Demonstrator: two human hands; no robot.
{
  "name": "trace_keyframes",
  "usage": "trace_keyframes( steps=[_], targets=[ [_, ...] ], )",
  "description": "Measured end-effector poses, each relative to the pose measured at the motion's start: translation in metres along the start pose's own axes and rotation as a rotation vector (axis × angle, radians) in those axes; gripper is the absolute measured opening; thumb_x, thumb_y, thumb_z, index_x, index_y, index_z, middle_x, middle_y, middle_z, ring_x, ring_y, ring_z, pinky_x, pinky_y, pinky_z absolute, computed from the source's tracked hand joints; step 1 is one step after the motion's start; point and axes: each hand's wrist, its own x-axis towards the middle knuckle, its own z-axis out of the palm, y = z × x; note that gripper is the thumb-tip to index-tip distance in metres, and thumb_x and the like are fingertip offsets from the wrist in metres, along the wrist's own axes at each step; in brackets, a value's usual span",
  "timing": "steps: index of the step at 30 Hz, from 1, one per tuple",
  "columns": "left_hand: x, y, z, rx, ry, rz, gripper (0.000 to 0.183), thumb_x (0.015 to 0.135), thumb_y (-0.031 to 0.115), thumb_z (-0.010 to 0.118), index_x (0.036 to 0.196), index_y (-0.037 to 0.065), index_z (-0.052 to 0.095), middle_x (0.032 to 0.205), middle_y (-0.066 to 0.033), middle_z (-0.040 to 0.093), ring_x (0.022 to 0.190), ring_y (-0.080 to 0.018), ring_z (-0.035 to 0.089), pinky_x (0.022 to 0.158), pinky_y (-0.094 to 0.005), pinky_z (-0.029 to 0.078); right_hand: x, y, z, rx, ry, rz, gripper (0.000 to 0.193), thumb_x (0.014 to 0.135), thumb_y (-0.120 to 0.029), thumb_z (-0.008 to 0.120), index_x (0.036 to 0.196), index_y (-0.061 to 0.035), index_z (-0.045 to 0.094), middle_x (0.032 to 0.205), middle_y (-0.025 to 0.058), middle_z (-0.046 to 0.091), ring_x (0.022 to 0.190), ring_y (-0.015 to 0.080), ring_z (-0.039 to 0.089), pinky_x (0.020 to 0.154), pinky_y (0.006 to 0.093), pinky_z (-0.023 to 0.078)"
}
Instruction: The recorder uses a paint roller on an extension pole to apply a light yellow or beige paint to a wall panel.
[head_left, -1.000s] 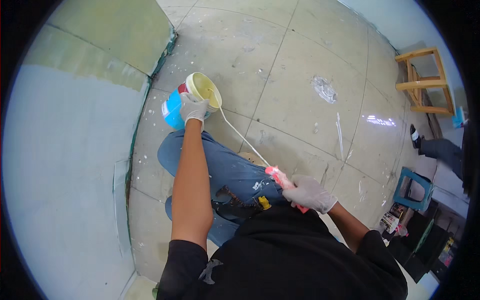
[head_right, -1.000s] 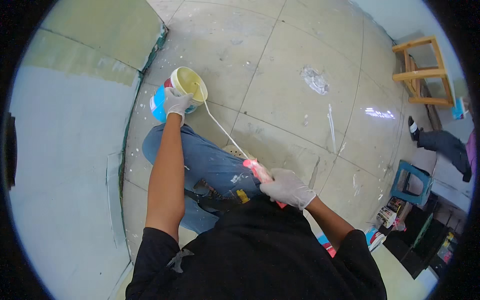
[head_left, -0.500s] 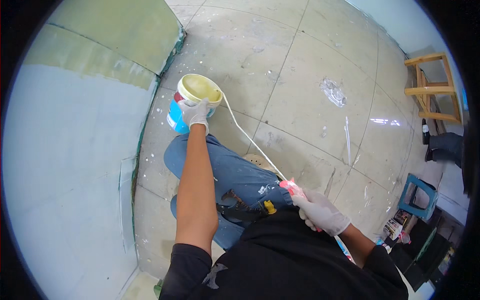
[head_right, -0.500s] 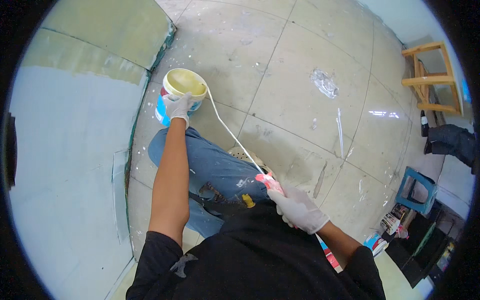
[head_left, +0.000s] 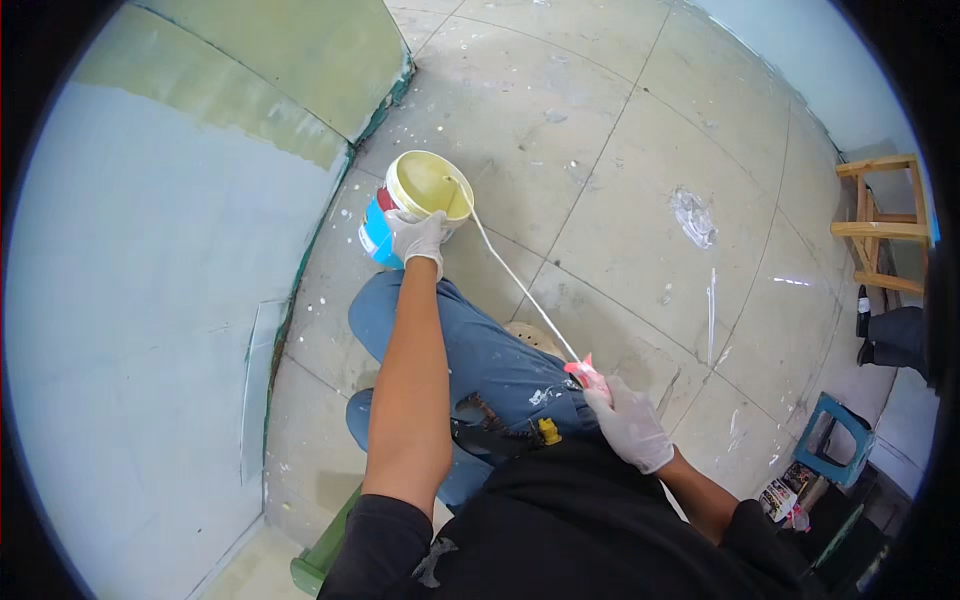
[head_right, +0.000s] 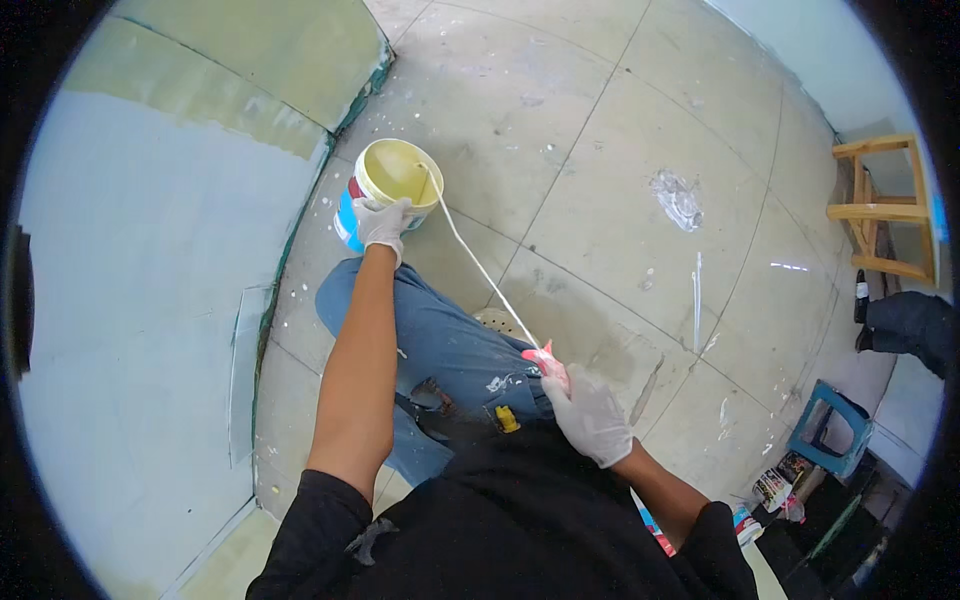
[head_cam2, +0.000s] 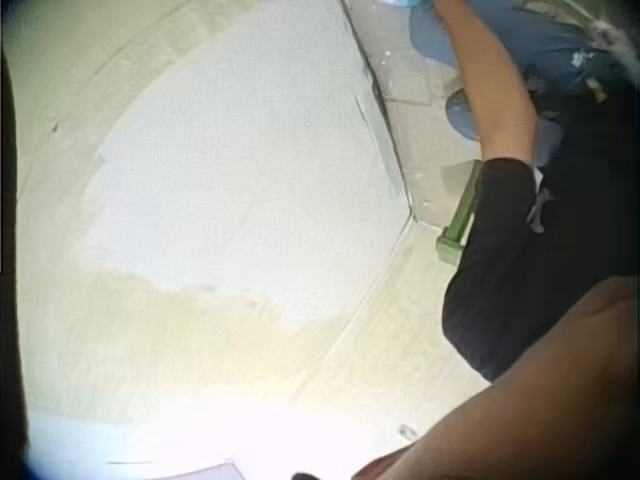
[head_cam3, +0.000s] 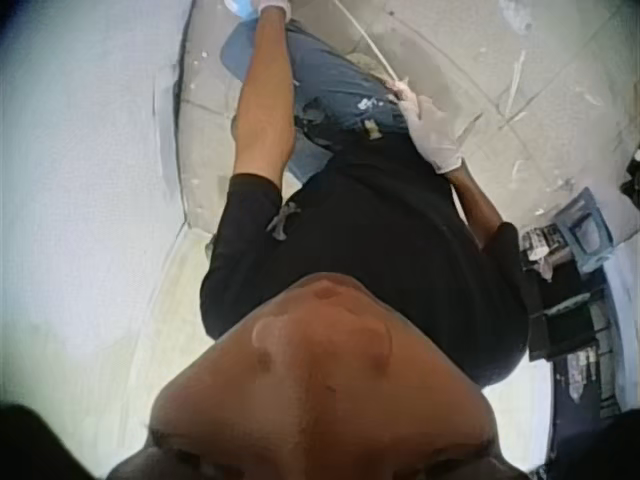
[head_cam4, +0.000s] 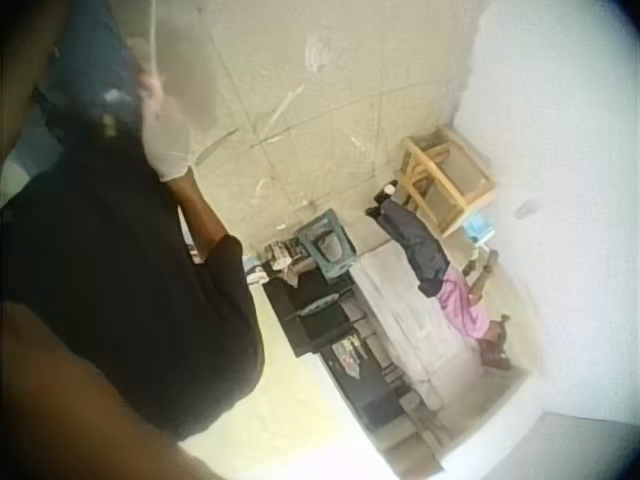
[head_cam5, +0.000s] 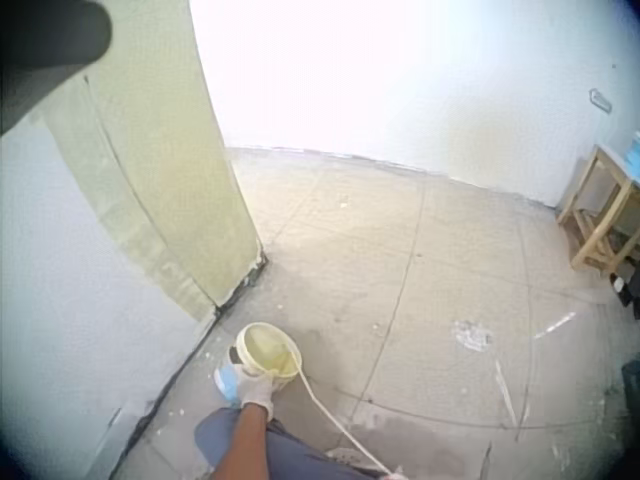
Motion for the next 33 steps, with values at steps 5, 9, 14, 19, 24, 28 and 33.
trace_keyframes(
  steps=[5,9,14,19,24,28,33],
  targets=[
    [0.014,-0.006,0.002,-0.129,0.068,0.029,0.065,0.06,0.007,0.081,0.11,0.008,0.04,0.099,-0.0132,0.059,0.09,-0.0216,0.064,0.06,-0.0343,0.058,-0.015,0.008,-0.003,0.042,0.058,-0.055,0.034,0.094,-0.032,0.057,0.097,0.001,0.058,0.081,0.027,0.061,0.078,0.0445,0.061,0.066,0.0501,0.045],
    [0.022,-0.018,0.0,-0.017,0.03,0.048,0.063,0.062,0.004,0.081,0.108,0.008,0.038,0.101,-0.0125,0.055,0.088,-0.0242,0.064,0.063,-0.0351,0.061,0.012,0.017,0.014,-0.074,0.1,-0.088,0.031,0.094,-0.032,0.058,0.091,-0.0012,0.053,0.071,0.0261,0.06,0.07,0.046,0.061,0.06,0.0528,0.044],
    [-0.01,0.012,0.006,-0.288,-0.08,-0.055,0.059,0.069,-0.003,0.076,0.109,0.008,0.035,0.109,-0.0158,0.052,0.092,-0.0267,0.064,0.067,-0.0383,0.063,0.041,0.055,0.025,-0.11,0.171,-0.202,0.033,0.095,-0.034,0.056,0.09,-0.0024,0.049,0.066,0.0253,0.059,0.063,0.0455,0.061,0.052,0.0525,0.044],
    [0.008,0.015,-0.004,-0.448,-0.113,-0.053,0.058,0.07,-0.001,0.075,0.111,0.007,0.035,0.109,-0.0158,0.054,0.089,-0.0252,0.065,0.068,-0.0375,0.062,0.061,0.065,0.015,-0.254,0.28,-0.279,0.03,0.095,-0.033,0.056,0.095,-0.004,0.051,0.066,0.0223,0.06,0.06,0.042,0.062,0.052,0.0502,0.046],
    [-0.004,0.039,-0.007,-0.669,-0.187,0.05,0.051,0.074,0.004,0.073,0.111,0.005,0.038,0.103,-0.0149,0.058,0.088,-0.0241,0.065,0.071,-0.0373,0.062,0.065,0.056,-0.017,-0.356,0.441,-0.402,0.025,0.093,-0.03,0.06,0.1,-0.0069,0.055,0.068,0.019,0.062,0.058,0.0384,0.063,0.05,0.0474,0.046],
    [-0.013,0.058,-0.015,-0.814,-0.203,0.146,0.048,0.076,0.002,0.071,0.112,0.004,0.04,0.104,-0.0145,0.058,0.086,-0.0227,0.066,0.075,-0.0379,0.061,0.063,0.05,-0.039,-0.338,0.412,-0.295,0.032,0.095,-0.028,0.059,0.115,-0.0036,0.055,0.079,0.0218,0.063,0.069,0.0385,0.064,0.057,0.0465,0.047],
    [-0.01,0.071,-0.044,-0.786,-0.165,0.261,0.042,0.077,0.002,0.07,0.109,0.003,0.043,0.098,-0.0124,0.06,0.084,-0.0215,0.066,0.074,-0.0374,0.061,0.063,0.037,-0.069,-0.373,0.449,-0.424,0.028,0.092,-0.031,0.062,0.102,-0.0051,0.06,0.072,0.0182,0.061,0.06,0.034,0.061,0.053,0.045,0.045]
  ],
)
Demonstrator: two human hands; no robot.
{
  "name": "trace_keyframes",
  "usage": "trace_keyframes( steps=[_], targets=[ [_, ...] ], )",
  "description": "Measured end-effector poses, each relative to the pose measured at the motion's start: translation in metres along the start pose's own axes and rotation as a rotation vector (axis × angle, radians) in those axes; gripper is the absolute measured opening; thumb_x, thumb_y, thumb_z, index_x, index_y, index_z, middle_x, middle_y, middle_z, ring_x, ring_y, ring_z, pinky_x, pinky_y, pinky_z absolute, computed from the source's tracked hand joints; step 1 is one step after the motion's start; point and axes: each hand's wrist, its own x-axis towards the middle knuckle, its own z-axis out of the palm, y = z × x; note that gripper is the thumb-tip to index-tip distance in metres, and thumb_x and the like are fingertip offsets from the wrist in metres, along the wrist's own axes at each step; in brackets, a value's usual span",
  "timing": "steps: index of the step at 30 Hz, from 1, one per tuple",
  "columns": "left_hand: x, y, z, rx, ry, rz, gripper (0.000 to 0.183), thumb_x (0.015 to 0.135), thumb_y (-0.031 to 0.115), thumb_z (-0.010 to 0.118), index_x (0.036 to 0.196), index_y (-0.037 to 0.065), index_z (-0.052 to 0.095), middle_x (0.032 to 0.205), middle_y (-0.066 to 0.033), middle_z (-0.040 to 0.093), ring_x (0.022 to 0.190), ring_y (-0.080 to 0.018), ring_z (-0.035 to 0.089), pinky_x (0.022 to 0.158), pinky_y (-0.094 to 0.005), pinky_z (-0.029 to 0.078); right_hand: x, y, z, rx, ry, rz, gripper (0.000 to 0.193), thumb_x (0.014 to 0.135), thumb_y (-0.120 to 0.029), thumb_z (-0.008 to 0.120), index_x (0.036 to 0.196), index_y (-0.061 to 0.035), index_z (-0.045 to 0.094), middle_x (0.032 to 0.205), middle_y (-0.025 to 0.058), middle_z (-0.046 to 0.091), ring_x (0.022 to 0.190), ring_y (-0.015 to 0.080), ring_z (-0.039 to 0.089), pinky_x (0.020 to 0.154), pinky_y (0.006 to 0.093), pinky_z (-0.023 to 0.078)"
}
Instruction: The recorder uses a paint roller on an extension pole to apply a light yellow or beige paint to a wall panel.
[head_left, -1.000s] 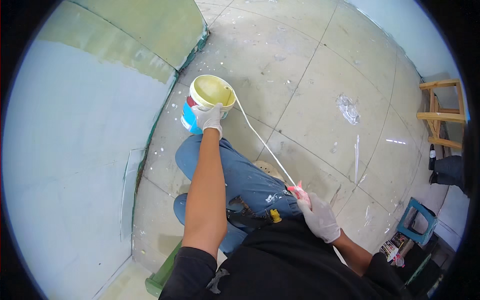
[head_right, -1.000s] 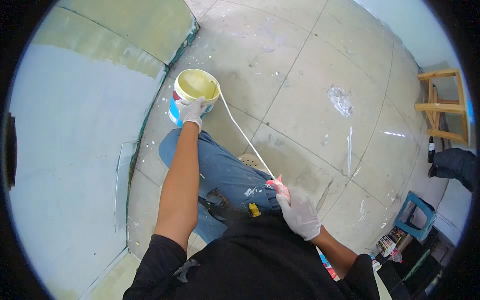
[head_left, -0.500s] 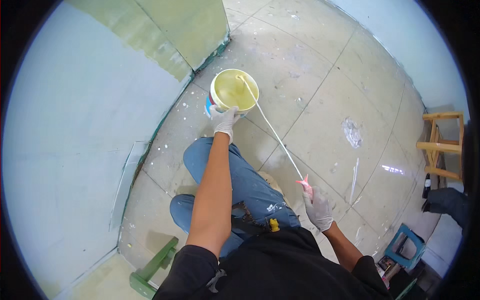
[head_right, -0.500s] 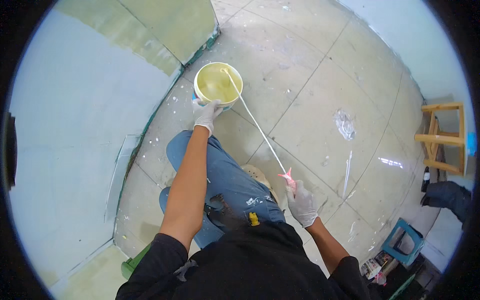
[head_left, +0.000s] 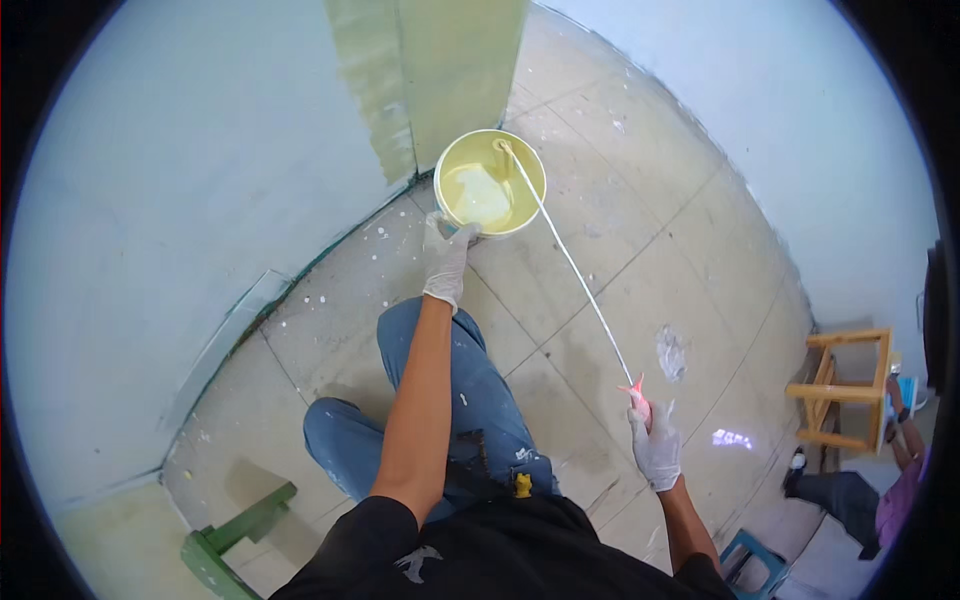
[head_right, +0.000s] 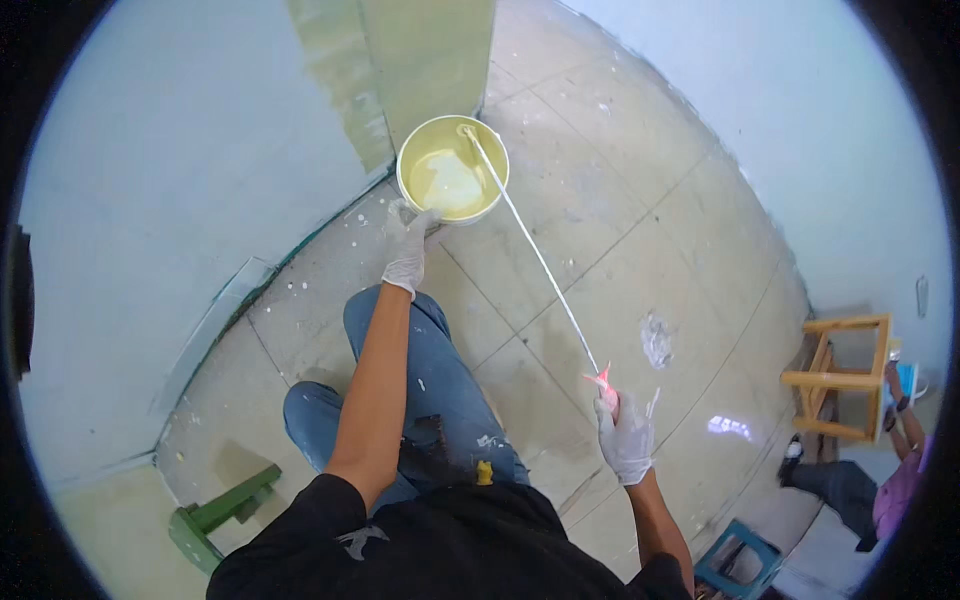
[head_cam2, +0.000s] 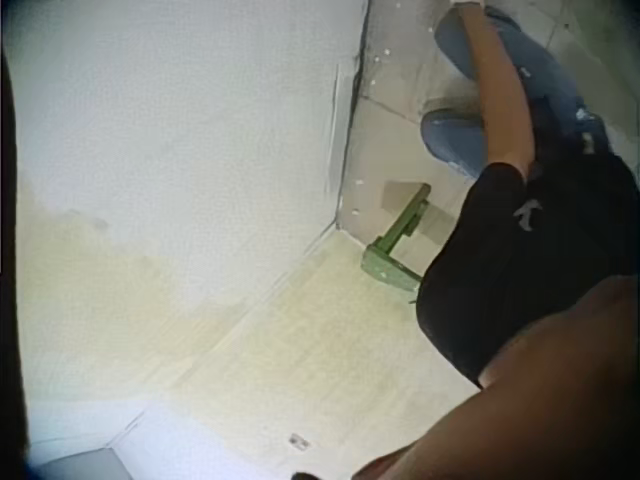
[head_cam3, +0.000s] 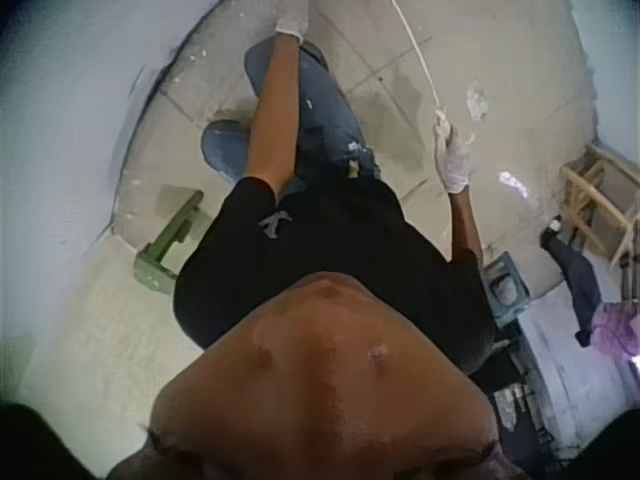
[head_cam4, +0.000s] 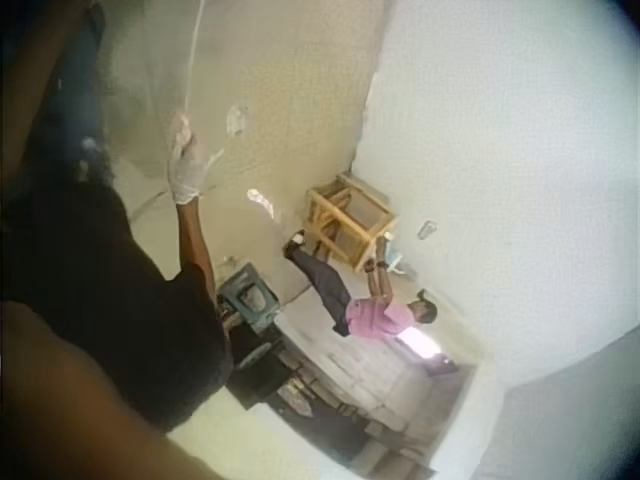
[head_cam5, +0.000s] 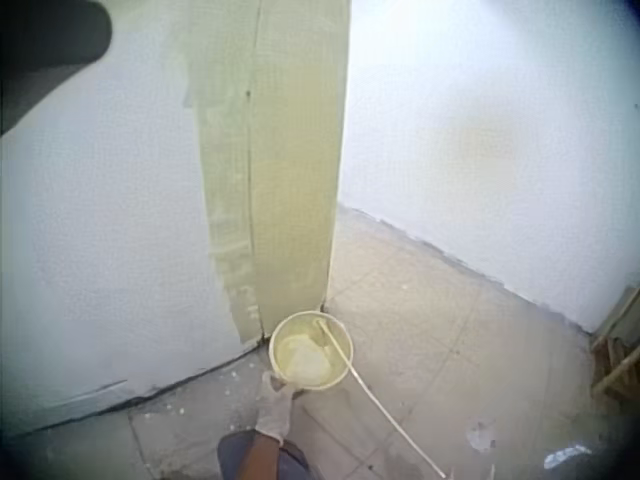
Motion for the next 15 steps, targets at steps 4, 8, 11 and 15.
trace_keyframes(
  steps=[4,8,11,15],
  targets=[
    [-0.018,0.031,-0.009,-0.05,0.008,-0.06,0.04,0.079,0.005,0.068,0.108,0.003,0.042,0.101,-0.0161,0.062,0.087,-0.0243,0.067,0.077,-0.0376,0.061,0.005,-0.013,-0.019,-0.036,0.052,-0.095,0.027,0.092,-0.029,0.064,0.103,-0.0057,0.058,0.07,0.0172,0.06,0.056,0.0337,0.059,0.052,0.044,0.045],
    [-0.022,0.068,-0.039,0.036,0.012,-0.029,0.037,0.079,0.005,0.067,0.108,0.001,0.045,0.1,-0.0151,0.063,0.084,-0.0216,0.068,0.077,-0.0369,0.061,0.018,-0.028,-0.03,-0.037,0.05,-0.158,0.025,0.091,-0.023,0.065,0.103,-0.0027,0.058,0.064,0.0145,0.056,0.053,0.0252,0.056,0.051,0.0367,0.044],
    [-0.025,0.091,-0.057,0.087,0.07,-0.003,0.035,0.077,0.0,0.068,0.105,0.001,0.047,0.096,-0.0152,0.063,0.081,-0.0212,0.069,0.068,-0.0342,0.063,0.033,-0.038,-0.036,-0.068,0.061,-0.214,0.024,0.091,-0.023,0.066,0.104,-0.0029,0.059,0.063,0.0139,0.056,0.051,0.0259,0.056,0.05,0.0367,0.044],
    [-0.031,0.109,-0.09,0.081,0.081,0.037,0.03,0.077,0.002,0.069,0.1,0.001,0.05,0.094,-0.0129,0.063,0.077,-0.0186,0.069,0.063,-0.0311,0.063,0.051,-0.045,-0.04,-0.171,0.133,-0.422,0.027,0.088,-0.021,0.069,0.108,-0.0063,0.058,0.062,0.014,0.057,0.05,0.0291,0.059,0.047,0.0388,0.044]
  ],
)
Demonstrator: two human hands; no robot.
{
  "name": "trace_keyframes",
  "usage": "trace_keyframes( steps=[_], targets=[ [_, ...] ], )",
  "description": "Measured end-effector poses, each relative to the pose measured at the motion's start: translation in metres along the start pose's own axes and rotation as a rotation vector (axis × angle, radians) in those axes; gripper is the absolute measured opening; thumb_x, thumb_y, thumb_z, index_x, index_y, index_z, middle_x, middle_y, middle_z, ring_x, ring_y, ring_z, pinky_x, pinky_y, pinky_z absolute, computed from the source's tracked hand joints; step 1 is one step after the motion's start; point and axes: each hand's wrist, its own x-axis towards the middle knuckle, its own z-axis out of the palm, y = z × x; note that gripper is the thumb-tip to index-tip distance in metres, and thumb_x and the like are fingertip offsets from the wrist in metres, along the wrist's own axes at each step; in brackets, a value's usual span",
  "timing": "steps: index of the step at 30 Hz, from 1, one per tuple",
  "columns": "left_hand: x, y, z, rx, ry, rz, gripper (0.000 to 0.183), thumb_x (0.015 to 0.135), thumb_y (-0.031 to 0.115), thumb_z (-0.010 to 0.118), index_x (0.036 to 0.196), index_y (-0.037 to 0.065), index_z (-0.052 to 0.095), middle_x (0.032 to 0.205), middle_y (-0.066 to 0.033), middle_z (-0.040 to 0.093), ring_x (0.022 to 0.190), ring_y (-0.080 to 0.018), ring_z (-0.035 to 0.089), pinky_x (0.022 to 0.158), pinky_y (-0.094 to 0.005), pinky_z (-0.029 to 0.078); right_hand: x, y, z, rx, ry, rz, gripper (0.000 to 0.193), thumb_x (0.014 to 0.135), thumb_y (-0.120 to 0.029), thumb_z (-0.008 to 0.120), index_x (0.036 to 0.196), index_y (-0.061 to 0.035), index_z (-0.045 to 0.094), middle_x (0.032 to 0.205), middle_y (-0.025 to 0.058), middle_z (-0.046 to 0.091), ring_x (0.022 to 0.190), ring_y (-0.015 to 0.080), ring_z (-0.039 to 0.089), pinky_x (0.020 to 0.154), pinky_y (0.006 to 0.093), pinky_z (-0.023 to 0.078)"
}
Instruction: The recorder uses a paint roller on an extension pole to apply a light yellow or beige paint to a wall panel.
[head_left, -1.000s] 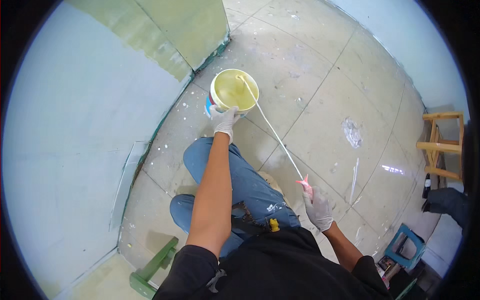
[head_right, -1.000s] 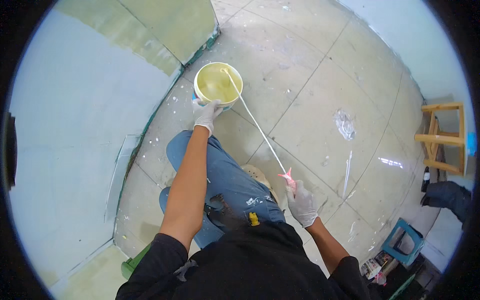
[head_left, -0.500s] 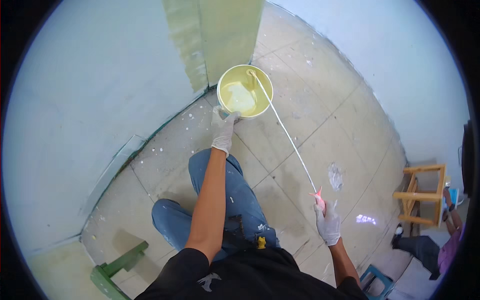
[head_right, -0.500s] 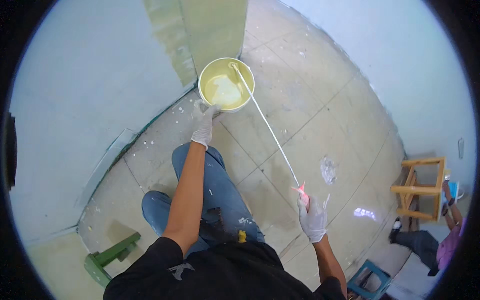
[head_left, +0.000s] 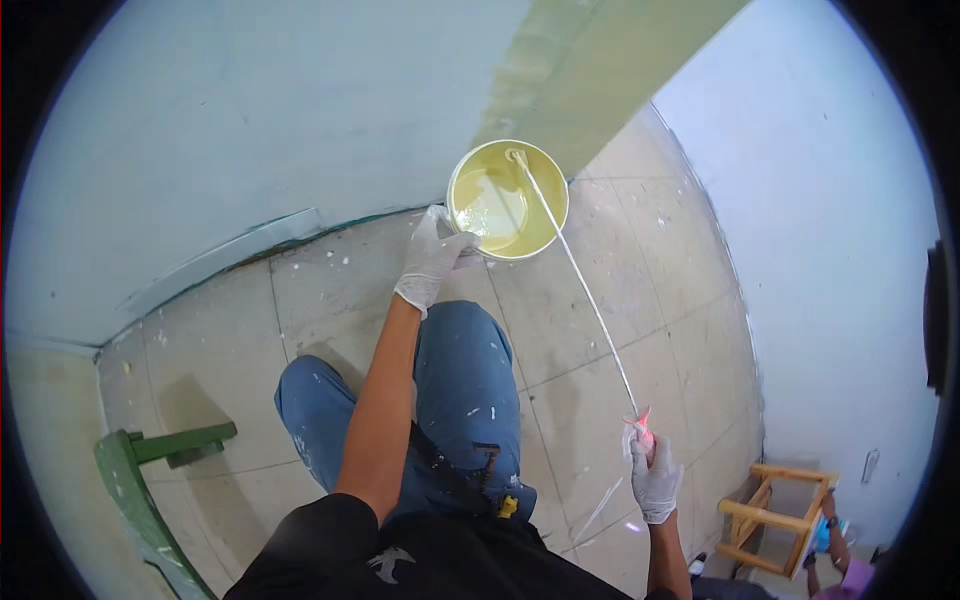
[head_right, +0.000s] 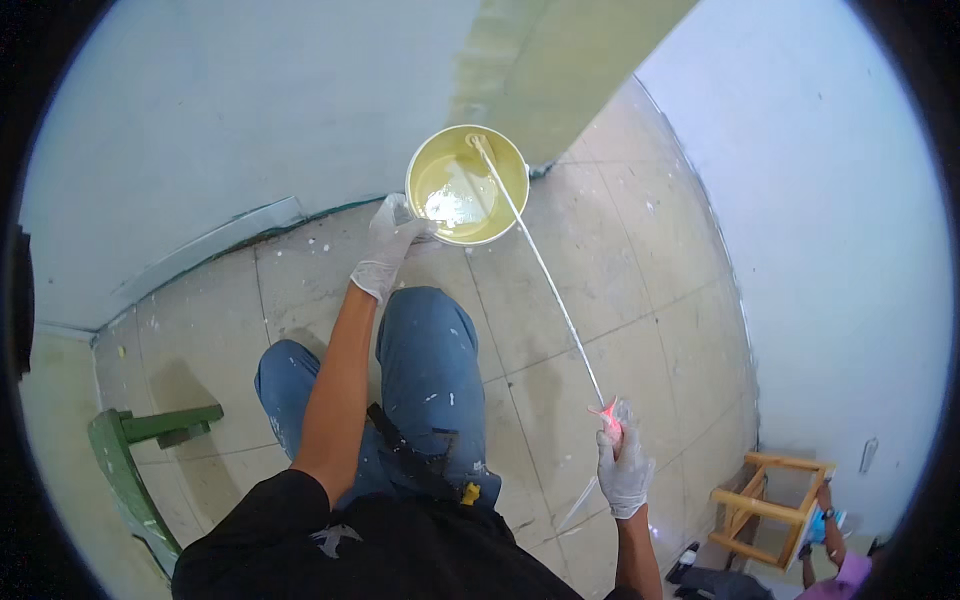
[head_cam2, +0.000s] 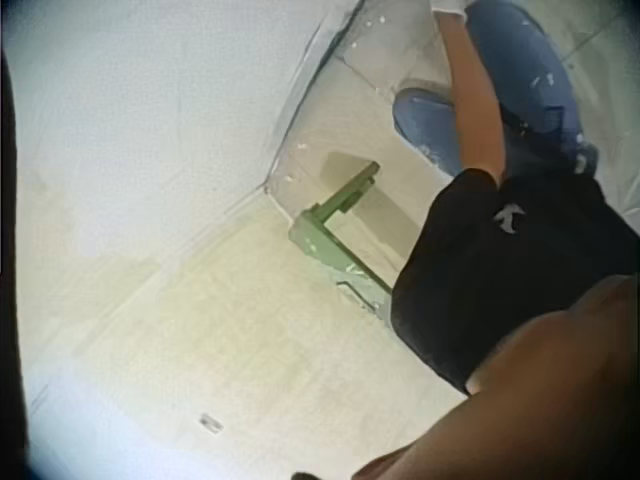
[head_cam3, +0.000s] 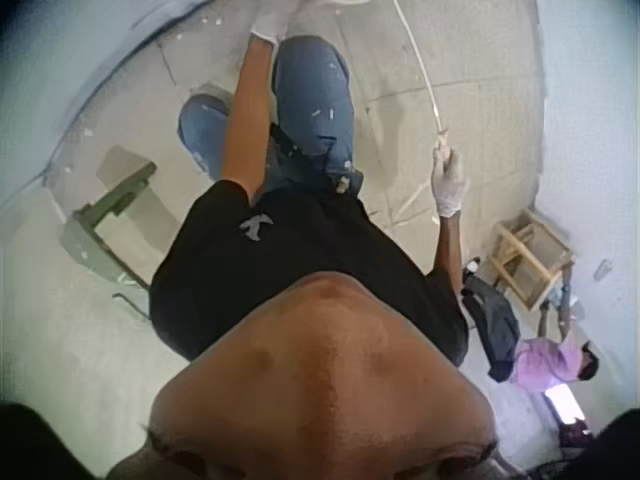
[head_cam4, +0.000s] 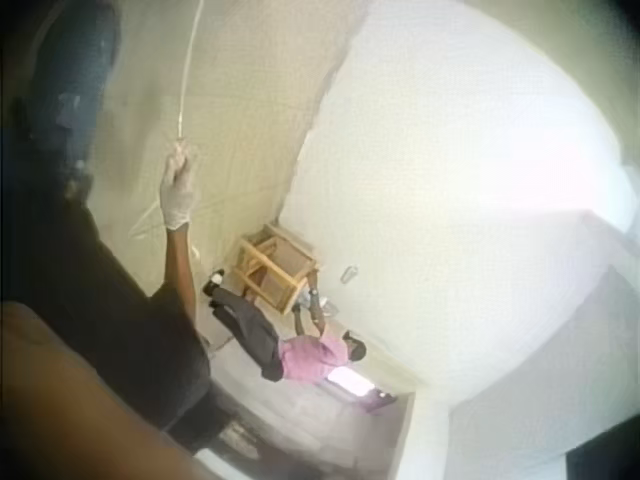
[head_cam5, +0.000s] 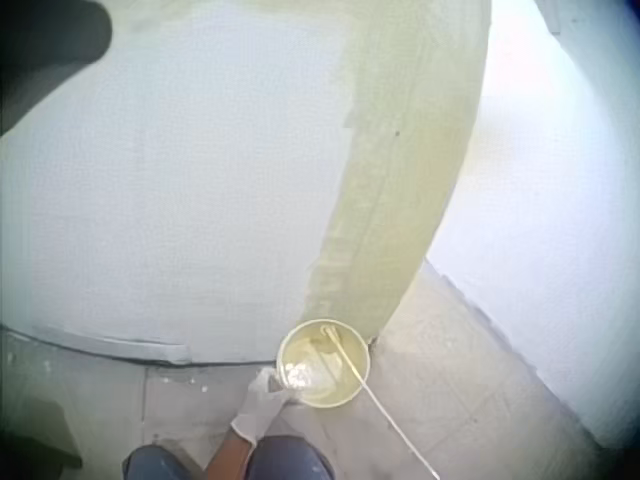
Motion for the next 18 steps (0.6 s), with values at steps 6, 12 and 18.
trace_keyframes(
  steps=[6,12,18],
  targets=[
    [-0.015,0.03,-0.061,0.162,0.003,-0.024,0.031,0.078,0.012,0.071,0.102,0.004,0.052,0.092,-0.0087,0.063,0.079,-0.0159,0.067,0.069,-0.0323,0.062,0.04,-0.012,-0.014,-0.074,-0.003,-0.171,0.024,0.086,-0.022,0.072,0.1,-0.0058,0.06,0.06,0.0126,0.058,0.048,0.0283,0.06,0.046,0.0384,0.046],
    [-0.03,0.039,-0.117,0.269,0.079,0.103,0.033,0.076,0.01,0.067,0.105,0.002,0.054,0.089,-0.007,0.061,0.08,-0.0136,0.065,0.07,-0.0295,0.059,0.078,-0.035,-0.028,-0.158,-0.049,-0.358,0.026,0.086,-0.025,0.072,0.1,-0.0066,0.061,0.065,0.0124,0.061,0.049,0.029,0.061,0.045,0.0381,0.045],
    [-0.053,0.05,-0.172,0.196,0.124,0.064,0.026,0.075,0.007,0.067,0.098,0.001,0.054,0.083,-0.0072,0.062,0.076,-0.0147,0.065,0.068,-0.0283,0.056,0.111,-0.065,-0.04,-0.176,-0.036,-0.518,0.025,0.084,-0.024,0.074,0.1,-0.0083,0.062,0.065,0.0092,0.064,0.051,0.0262,0.062,0.046,0.0362,0.046]
  ],
)
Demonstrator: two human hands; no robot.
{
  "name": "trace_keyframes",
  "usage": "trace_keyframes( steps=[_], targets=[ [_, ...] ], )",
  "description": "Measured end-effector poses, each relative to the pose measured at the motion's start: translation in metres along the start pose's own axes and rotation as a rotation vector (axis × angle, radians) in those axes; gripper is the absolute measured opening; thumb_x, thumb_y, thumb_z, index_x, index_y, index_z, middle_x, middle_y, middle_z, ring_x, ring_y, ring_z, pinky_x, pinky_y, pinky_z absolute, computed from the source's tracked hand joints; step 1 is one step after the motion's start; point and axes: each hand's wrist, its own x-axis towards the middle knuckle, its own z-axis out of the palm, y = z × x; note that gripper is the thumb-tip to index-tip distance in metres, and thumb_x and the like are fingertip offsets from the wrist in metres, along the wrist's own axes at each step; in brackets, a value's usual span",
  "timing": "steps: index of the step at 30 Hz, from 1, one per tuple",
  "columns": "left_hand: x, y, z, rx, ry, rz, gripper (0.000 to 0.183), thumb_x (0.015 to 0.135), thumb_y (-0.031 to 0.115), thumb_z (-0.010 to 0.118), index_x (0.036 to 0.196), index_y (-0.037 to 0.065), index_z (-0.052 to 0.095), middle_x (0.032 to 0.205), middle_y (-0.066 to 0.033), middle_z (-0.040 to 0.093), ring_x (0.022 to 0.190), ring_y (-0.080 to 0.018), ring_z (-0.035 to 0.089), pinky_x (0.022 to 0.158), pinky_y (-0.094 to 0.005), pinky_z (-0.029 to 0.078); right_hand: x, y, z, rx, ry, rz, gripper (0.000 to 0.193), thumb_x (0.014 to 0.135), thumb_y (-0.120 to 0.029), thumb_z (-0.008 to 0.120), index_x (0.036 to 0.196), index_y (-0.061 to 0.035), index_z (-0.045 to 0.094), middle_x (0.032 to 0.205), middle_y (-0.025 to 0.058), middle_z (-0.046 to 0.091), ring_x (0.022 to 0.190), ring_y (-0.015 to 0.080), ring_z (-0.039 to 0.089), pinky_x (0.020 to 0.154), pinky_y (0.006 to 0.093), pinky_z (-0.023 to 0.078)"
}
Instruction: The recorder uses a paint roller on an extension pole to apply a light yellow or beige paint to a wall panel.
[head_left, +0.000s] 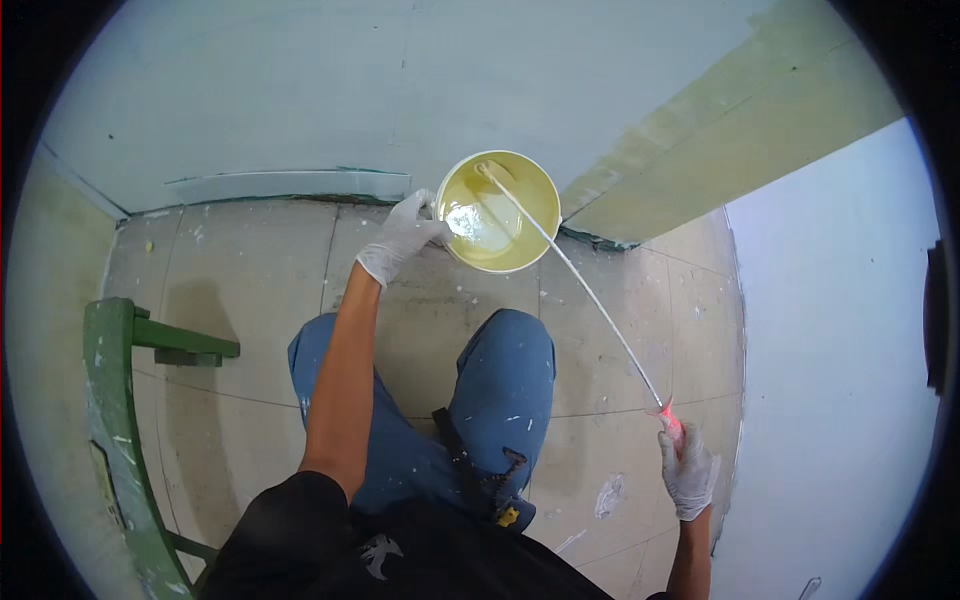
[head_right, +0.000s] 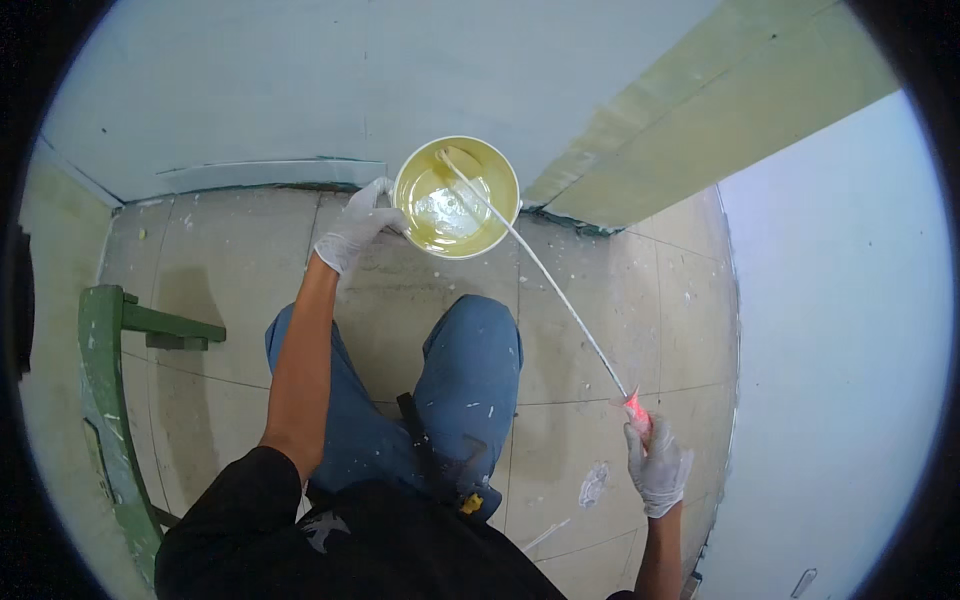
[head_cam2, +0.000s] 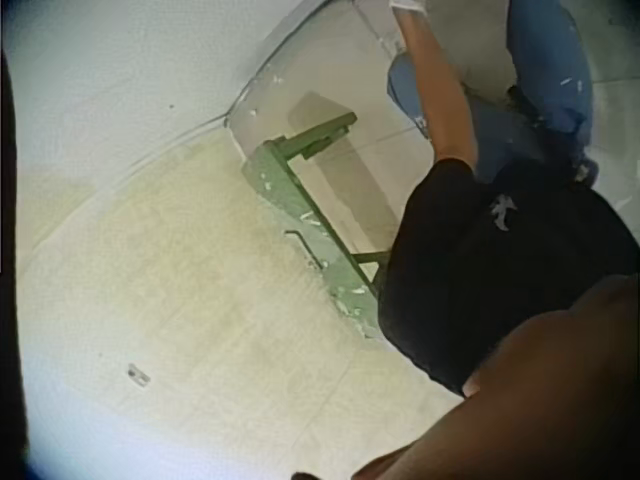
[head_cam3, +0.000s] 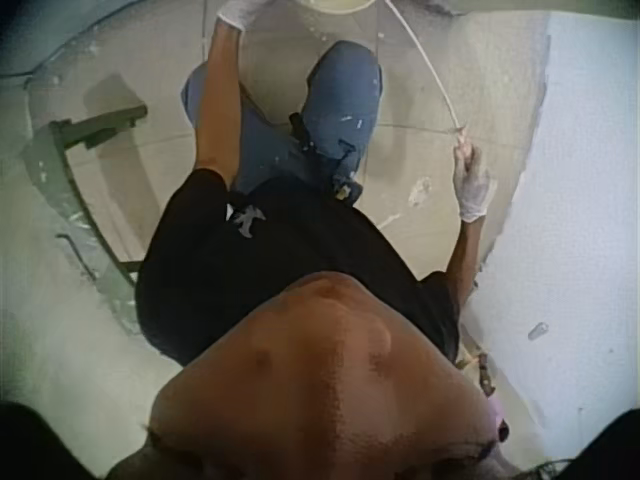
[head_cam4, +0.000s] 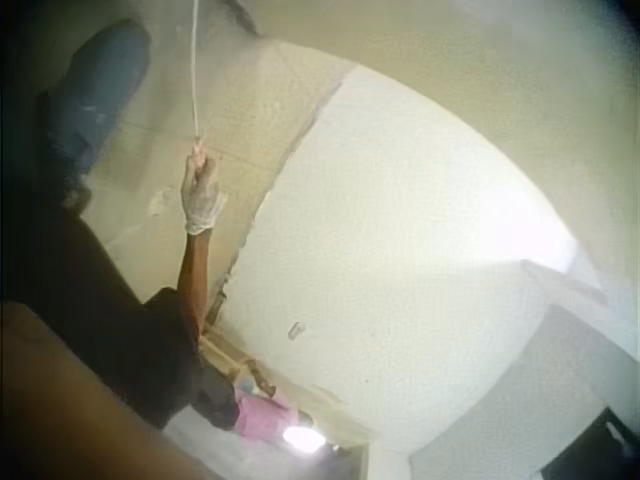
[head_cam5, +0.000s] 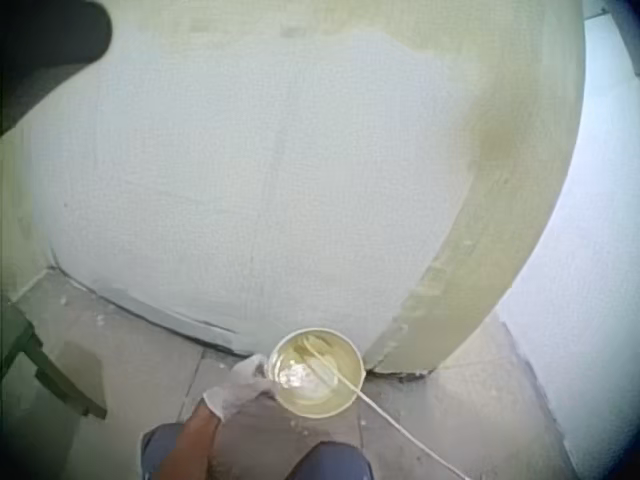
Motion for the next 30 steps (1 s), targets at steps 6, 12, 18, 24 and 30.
trace_keyframes(
  steps=[6,12,18,24,30],
  targets=[
    [-0.016,0.012,-0.038,0.177,-0.059,0.019,0.038,0.073,0.009,0.067,0.108,0.002,0.054,0.087,-0.0084,0.063,0.073,-0.0152,0.064,0.067,-0.0318,0.057,0.041,-0.011,-0.03,-0.096,0.01,-0.164,0.027,0.083,-0.021,0.075,0.101,-0.0063,0.062,0.071,0.0112,0.065,0.053,0.0255,0.064,0.047,0.0357,0.047],
    [-0.037,0.03,-0.06,0.166,-0.054,-0.067,0.044,0.07,0.013,0.067,0.111,0.003,0.055,0.081,-0.0057,0.06,0.073,-0.014,0.063,0.064,-0.0327,0.059,0.07,-0.027,-0.047,-0.11,0.054,-0.322,0.029,0.083,-0.021,0.075,0.104,-0.0069,0.061,0.074,0.0106,0.066,0.051,0.0257,0.061,0.046,0.0354,0.046],
    [-0.046,0.042,-0.071,0.291,-0.123,-0.106,0.038,0.07,0.008,0.064,0.106,0.002,0.054,0.089,-0.0065,0.059,0.074,-0.0146,0.063,0.064,-0.0322,0.06,0.085,-0.048,-0.061,-0.175,0.025,-0.404,0.029,0.081,-0.021,0.076,0.101,-0.0073,0.061,0.07,0.0066,0.065,0.05,0.0239,0.061,0.044,0.0337,0.042],
    [-0.046,0.033,-0.067,0.275,-0.132,-0.095,0.035,0.071,0.008,0.064,0.104,0.003,0.054,0.087,-0.0059,0.06,0.075,-0.0136,0.063,0.064,-0.032,0.06,0.088,-0.083,-0.072,-0.258,-0.012,-0.389,0.031,0.08,-0.022,0.077,0.104,-0.0089,0.061,0.079,0.0071,0.066,0.063,0.0222,0.064,0.05,0.0348,0.044],
    [-0.05,-0.008,-0.057,0.314,-0.051,-0.112,0.035,0.073,0.006,0.065,0.106,0.004,0.054,0.088,-0.0068,0.06,0.076,-0.0154,0.064,0.063,-0.0326,0.06,0.101,-0.133,-0.078,0.091,-0.275,-0.267,0.033,0.081,-0.012,0.07,0.112,-0.0036,0.062,0.084,0.0169,0.064,0.074,0.0363,0.063,0.065,0.0429,0.049]
  ],
)
